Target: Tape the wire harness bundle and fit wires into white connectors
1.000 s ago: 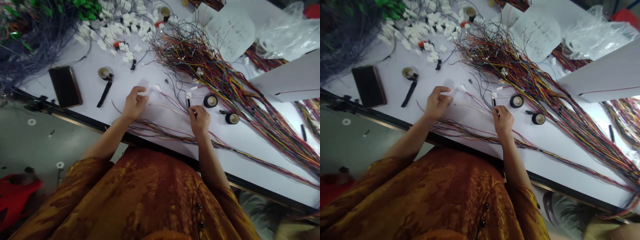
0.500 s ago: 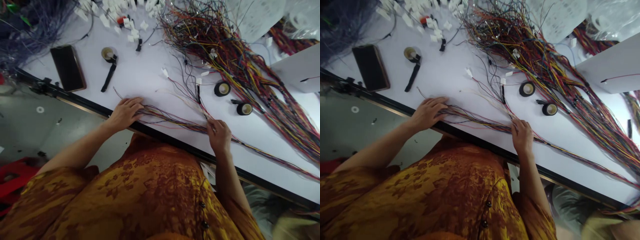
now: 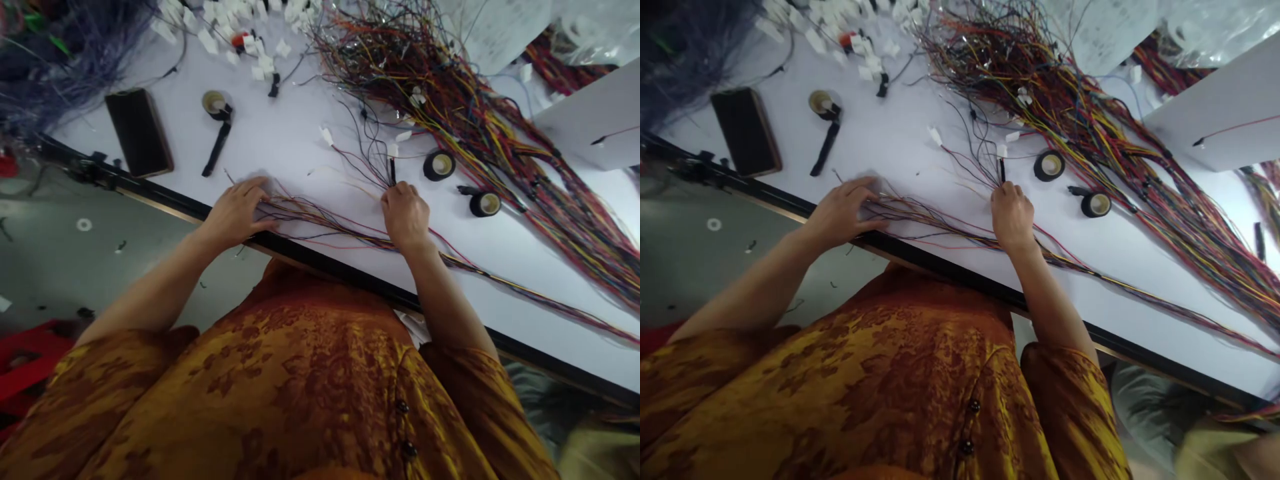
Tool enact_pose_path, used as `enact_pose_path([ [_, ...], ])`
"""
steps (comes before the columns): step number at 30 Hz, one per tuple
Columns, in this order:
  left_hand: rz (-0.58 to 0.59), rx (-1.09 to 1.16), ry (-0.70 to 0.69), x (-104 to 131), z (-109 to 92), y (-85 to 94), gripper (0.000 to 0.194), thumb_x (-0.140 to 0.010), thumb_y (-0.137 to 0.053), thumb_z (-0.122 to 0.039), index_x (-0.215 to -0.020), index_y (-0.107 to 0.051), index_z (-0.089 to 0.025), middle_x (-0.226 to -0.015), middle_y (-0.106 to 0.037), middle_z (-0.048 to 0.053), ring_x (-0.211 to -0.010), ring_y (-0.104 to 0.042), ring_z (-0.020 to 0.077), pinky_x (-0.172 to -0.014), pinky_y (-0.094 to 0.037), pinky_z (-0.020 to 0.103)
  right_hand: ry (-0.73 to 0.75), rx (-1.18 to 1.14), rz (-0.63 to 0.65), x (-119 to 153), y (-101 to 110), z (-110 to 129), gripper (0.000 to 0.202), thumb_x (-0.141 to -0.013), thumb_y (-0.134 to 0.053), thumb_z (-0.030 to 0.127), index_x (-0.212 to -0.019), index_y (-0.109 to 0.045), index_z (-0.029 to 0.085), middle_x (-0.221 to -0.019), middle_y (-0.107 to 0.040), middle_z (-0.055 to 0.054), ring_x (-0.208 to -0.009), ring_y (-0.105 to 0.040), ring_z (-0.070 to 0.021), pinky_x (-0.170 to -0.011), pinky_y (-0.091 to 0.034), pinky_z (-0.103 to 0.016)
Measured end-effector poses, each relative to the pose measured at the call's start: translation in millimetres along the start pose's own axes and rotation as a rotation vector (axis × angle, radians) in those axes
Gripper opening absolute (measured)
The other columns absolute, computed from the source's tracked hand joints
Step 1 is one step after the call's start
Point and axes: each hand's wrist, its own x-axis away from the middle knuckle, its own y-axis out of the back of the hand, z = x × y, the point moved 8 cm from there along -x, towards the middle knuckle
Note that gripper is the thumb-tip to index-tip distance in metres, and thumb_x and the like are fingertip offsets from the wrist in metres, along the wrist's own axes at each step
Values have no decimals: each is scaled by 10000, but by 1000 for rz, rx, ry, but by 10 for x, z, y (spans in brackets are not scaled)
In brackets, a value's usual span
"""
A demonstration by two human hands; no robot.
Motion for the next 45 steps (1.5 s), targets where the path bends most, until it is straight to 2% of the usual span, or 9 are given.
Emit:
enact_pose_path([
  [5, -125, 128, -47, 75, -60, 106, 472, -866, -645, -533, -1174, -623, -176, -1434, -550, 147, -1352, -489, 320, -1153, -361, 468, -33, -118, -42, 95, 133, -161, 223, -958, -457, 335, -1057, -583, 180, -842, -644, -91, -749, -601, -229, -729, -467, -372],
  [8, -202, 198, -127, -55, -205, 194, 380, -934, -561, -479, -1167, -644, -191, -1293, -632, 126, -1235, -556, 293, -1110, -388, 457, -10, -126, -6, 223, 184, -241, 213, -905, -521, 354, -1004, -626, 197, -777, -659, -62, -699, -598, -216, -677, -447, -339],
  [13, 1, 172, -244, -579, -467, -13, 179, -866, -657, -363, -948, -692, -207, -1148, -662, 97, -1154, -558, 315, -1048, -401, 481, -96, -239, 12, 360, 218, -407, 215, -881, -552, 361, -886, -682, 189, -755, -680, -52, -666, -598, -180, -660, -436, -307],
  [17, 11, 243, -367, -773, -568, 21, 182, -850, -664, -382, -797, -644, -209, -936, -670, 64, -983, -586, 260, -979, -437, 435, -198, -452, 69, 477, 264, -580, 217, -832, -609, 375, -848, -686, 173, -663, -630, -11, -588, -534, -136, -607, -406, -276],
  [25, -238, 339, -280, -617, -564, 413, 219, -884, -593, -412, -798, -623, -213, -796, -642, 5, -772, -566, 154, -780, -483, 306, -254, -623, 213, 678, 318, -838, 256, -778, -659, 400, -825, -727, 158, -650, -590, 14, -582, -436, -95, -557, -331, -241],
  [29, -262, 332, -234, -608, -568, 371, 188, -870, -593, -395, -787, -613, -227, -779, -648, -10, -756, -567, 148, -760, -485, 293, -178, -563, 233, 743, 316, -897, 205, -774, -665, 334, -851, -755, 167, -757, -655, -9, -652, -491, -110, -617, -372, -257],
  [33, -218, 348, -194, -611, -530, 300, 179, -859, -608, -401, -802, -642, -234, -774, -658, -18, -743, -582, 147, -731, -477, 292, -99, -478, 224, 756, 312, -884, 144, -798, -630, 269, -817, -739, 177, -767, -618, -6, -682, -502, -115, -666, -383, -271],
  [40, -111, 385, -295, -551, -567, 182, 156, -891, -588, -404, -936, -706, -311, -900, -708, -20, -830, -634, 170, -803, -493, 320, -67, -437, 138, 753, 384, -896, 116, -806, -591, 198, -818, -703, 174, -776, -619, -4, -667, -485, -108, -676, -383, -270],
  [45, -98, 381, -319, -566, -558, 98, 170, -894, -593, -437, -939, -710, -322, -896, -712, -12, -824, -639, 179, -802, -499, 333, -65, -355, 191, 886, 487, -875, 109, -830, -614, 202, -779, -707, 178, -795, -621, -17, -691, -537, -123, -676, -386, -271],
])
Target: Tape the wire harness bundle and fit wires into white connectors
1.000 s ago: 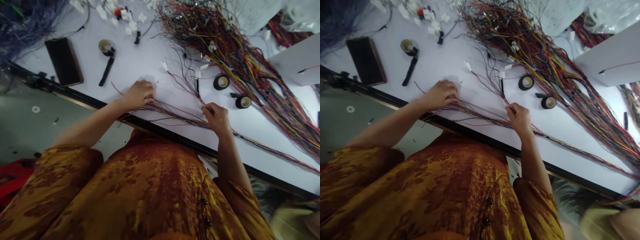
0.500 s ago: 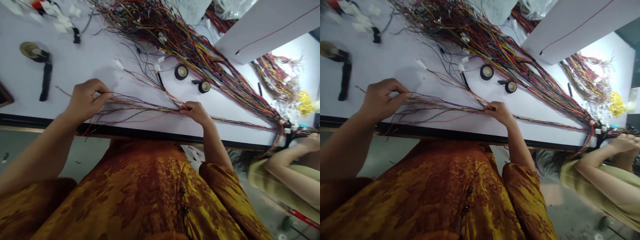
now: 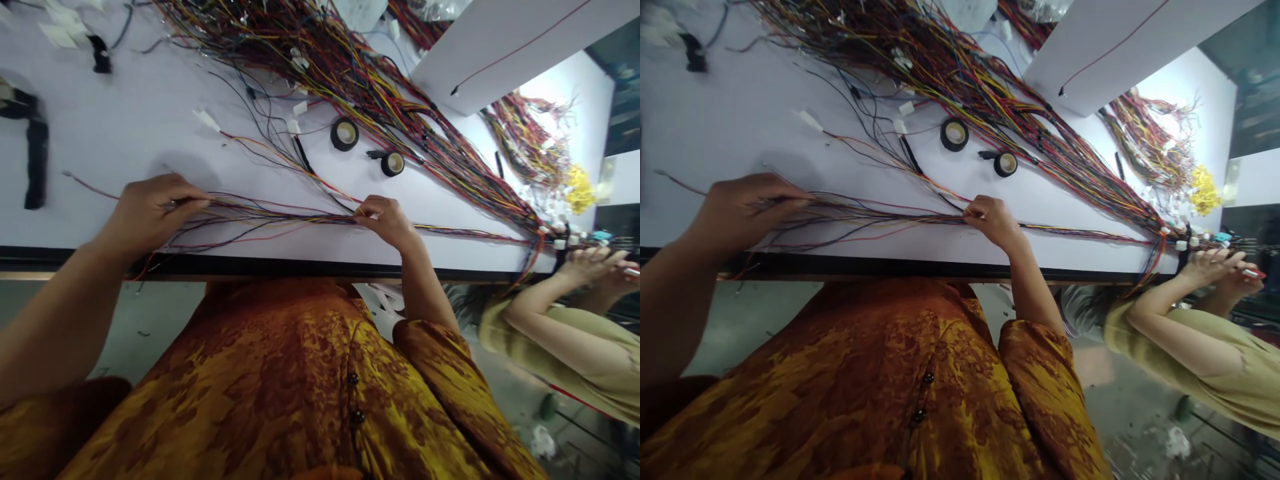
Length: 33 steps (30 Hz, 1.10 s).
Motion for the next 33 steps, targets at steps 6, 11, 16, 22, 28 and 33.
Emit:
enact_pose_path([
  [6, 26, -65, -7, -21, 20, -68, 195, -898, -592, -451, -905, -696, -286, -859, -703, -20, -805, -632, 161, -780, -483, 304, 8, 306, 35, 82, -73, 50, 188, -893, -578, 203, -787, -734, 194, -847, -667, -54, -744, -566, -163, -752, -373, -303],
  [11, 95, -152, 36, 2, 31, -118, 307, -954, -502, -456, -959, -686, -210, -930, -701, 6, -866, -634, 153, -834, -466, 279, -9, 299, 70, 131, -136, 93, 239, -912, -516, 188, -965, -749, 178, -850, -677, -68, -767, -571, -184, -739, -380, -289],
  [16, 116, -195, -3, -1, -52, -154, 342, -962, -483, -455, -975, -690, -182, -959, -702, 17, -885, -625, 151, -854, -447, 261, -45, 197, 63, 171, -164, 28, 386, -861, -559, 172, -1223, -694, 180, -914, -703, -64, -781, -586, -181, -729, -408, -277],
  [22, 96, -175, -83, -20, -118, -216, 389, -986, -459, -480, -949, -684, -165, -934, -678, 20, -881, -598, 136, -850, -435, 243, -26, 142, 45, 187, -166, 13, 218, -839, -607, 191, -1019, -725, 163, -869, -674, -56, -753, -563, -167, -708, -403, -278],
  [28, 120, -245, -152, 8, -52, -347, 461, -1006, -417, -511, -942, -696, -149, -957, -665, 46, -937, -576, 154, -881, -435, 269, 46, 98, 65, 172, -233, 105, 137, -876, -616, 224, -864, -741, 169, -910, -646, -69, -777, -563, -163, -706, -408, -282],
  [33, 90, -276, -169, 25, -37, -384, 532, -1001, -385, -566, -934, -723, -160, -991, -655, 57, -945, -566, 168, -885, -448, 296, 60, 32, 43, 150, -210, 128, 113, -873, -625, 214, -867, -729, 169, -876, -637, -52, -744, -545, -149, -704, -408, -278],
])
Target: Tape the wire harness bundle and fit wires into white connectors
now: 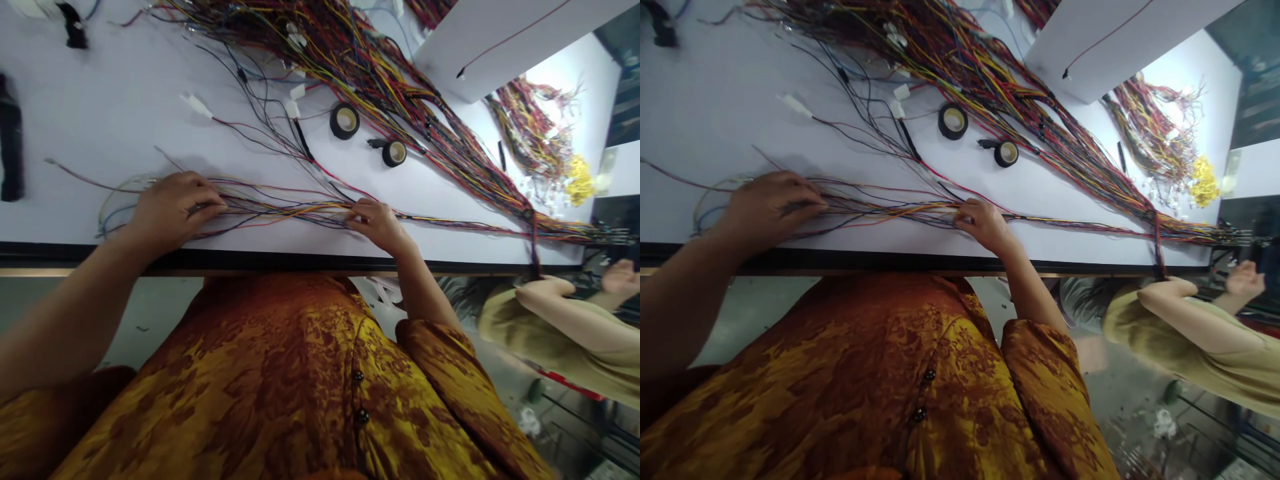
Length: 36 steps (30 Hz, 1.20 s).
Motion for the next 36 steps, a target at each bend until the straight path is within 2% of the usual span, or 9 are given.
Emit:
enact_pose_path([
  [4, -19, -38, -21, 5, -4, -13, 587, -1002, -355, -591, -918, -748, -164, -987, -656, 62, -924, -579, 177, -849, -456, 305, -23, -14, 12, 51, 50, -56, 117, -869, -637, 223, -821, -725, 162, -810, -614, -37, -691, -518, -130, -673, -388, -268],
  [15, -6, -83, -25, 18, -7, -86, 484, -997, -425, -531, -936, -751, -178, -981, -653, 59, -905, -560, 198, -834, -433, 324, -41, 65, 72, 35, -131, 71, 78, -814, -586, 154, -791, -660, 157, -847, -606, -47, -718, -506, -144, -690, -366, -277],
  [19, 19, -53, 7, 5, 7, -102, 466, -994, -427, -522, -935, -717, -162, -964, -656, 70, -931, -565, 210, -872, -437, 336, -89, -128, -27, 60, -8, -47, 19, -821, -564, 186, -807, -576, 181, -730, -539, 9, -658, -445, -117, -651, -350, -260],
  [24, 69, -69, 81, 26, 75, -97, 440, -1005, -397, -493, -913, -673, -162, -953, -651, 71, -930, -550, 208, -899, -441, 343, -281, -622, -246, 142, 99, -429, 145, -817, -621, 303, -831, -507, 214, -633, -457, 64, -536, -352, -80, -548, -307, -233],
  [27, 99, -72, 122, 57, 78, -49, 417, -1007, -396, -470, -900, -649, -156, -962, -651, 85, -937, -554, 210, -918, -449, 353, -357, -806, -365, 207, 126, -595, 203, -793, -643, 356, -834, -492, 226, -643, -466, 70, -491, -311, -65, -541, -334, -235],
  [29, 85, -64, 145, 51, -28, -5, 418, -1008, -394, -470, -927, -647, -147, -977, -654, 102, -964, -567, 225, -939, -452, 370, -383, -782, -340, 217, 109, -593, 207, -796, -645, 383, -842, -525, 221, -633, -466, 65, -495, -317, -70, -535, -329, -238],
  [31, 40, -57, 134, 1, -260, 9, 428, -989, -432, -507, -1033, -646, -139, -1103, -653, 130, -1086, -567, 255, -1010, -428, 401, -352, -619, -250, 168, 71, -453, 208, -819, -640, 399, -843, -593, 198, -630, -484, 46, -540, -373, -86, -550, -326, -243],
  [34, 5, -37, 34, -139, -708, -125, 568, -933, -529, -567, -1312, -541, -144, -1453, -503, 169, -1391, -401, 321, -1163, -290, 479, -211, -283, -118, 11, -35, -45, 208, -856, -627, 368, -844, -675, 166, -683, -565, 10, -623, -447, -107, -603, -340, -258],
  [36, 12, -20, 20, -226, -844, -275, 673, -916, -556, -575, -1422, -451, -144, -1521, -436, 185, -1446, -335, 348, -1189, -233, 523, -120, -164, -70, -88, -106, 218, 185, -873, -608, 326, -831, -688, 164, -705, -597, -2, -645, -470, -114, -629, -346, -266],
])
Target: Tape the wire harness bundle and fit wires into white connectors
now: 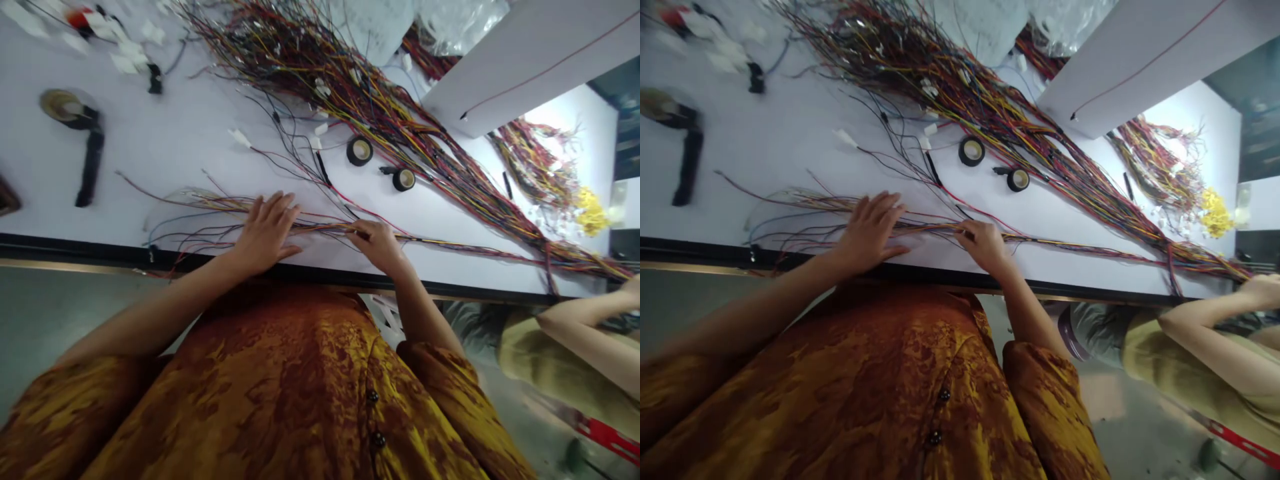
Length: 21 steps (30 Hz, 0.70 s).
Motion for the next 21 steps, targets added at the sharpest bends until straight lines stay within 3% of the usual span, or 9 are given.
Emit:
enact_pose_path([
  [3, -13, 3, 56, -48, 100, -124, 649, -934, -554, -514, -1444, -456, -124, -1407, -536, 201, -1323, -462, 345, -1120, -328, 515, 40, -124, 7, -33, 7, 148, 192, -885, -612, 346, -799, -667, 183, -666, -557, 10, -614, -450, -108, -605, -341, -264],
  [8, -52, -23, 27, 15, 295, -59, 316, -979, -493, -328, -1174, -715, -216, -1064, -653, 128, -1036, -558, 286, -894, -442, 451, 78, -799, -478, 128, 741, -119, 331, -892, -589, 514, -715, -501, 248, -582, -152, 76, -464, -102, -100, -451, -174, -263],
  [10, -44, -22, -10, 36, 310, -23, 306, -987, -472, -294, -1122, -741, -241, -989, -652, 109, -976, -561, 266, -838, -442, 422, 95, -895, -568, 207, 941, -178, 348, -871, -616, 536, -708, -484, 259, -610, -95, 71, -477, -46, -109, -445, -143, -274],
  [13, -3, -59, -88, 114, 359, 17, 315, -994, -460, -283, -1138, -736, -239, -960, -652, 104, -931, -562, 251, -804, -444, 402, 69, -956, -601, 281, 1102, -199, 355, -807, -696, 563, -703, -518, 273, -607, -91, 69, -477, -29, -107, -442, -124, -284],
  [17, 45, -111, -119, 345, 601, 87, 338, -992, -450, -249, -1221, -699, -248, -972, -651, 107, -914, -562, 251, -804, -452, 402, 95, -1054, -642, 336, 1239, -227, 397, -798, -712, 573, -664, -499, 267, -576, -70, 75, -464, 8, -97, -429, -85, -285],
  [19, 55, -100, -85, 437, 710, 136, 339, -985, -458, -236, -1221, -699, -270, -964, -650, 103, -903, -570, 250, -806, -458, 403, 105, -1062, -638, 314, 1223, -223, 440, -822, -674, 602, -655, -458, 257, -570, -56, 79, -456, 16, -93, -422, -63, -277],
  [21, 64, -98, -44, 454, 703, 175, 312, -977, -484, -260, -1194, -709, -277, -969, -653, 103, -912, -579, 257, -821, -465, 415, 83, -1032, -503, 197, 1050, -133, 475, -820, -661, 632, -662, -428, 250, -561, -75, 87, -435, -14, -83, -413, -77, -263],
])
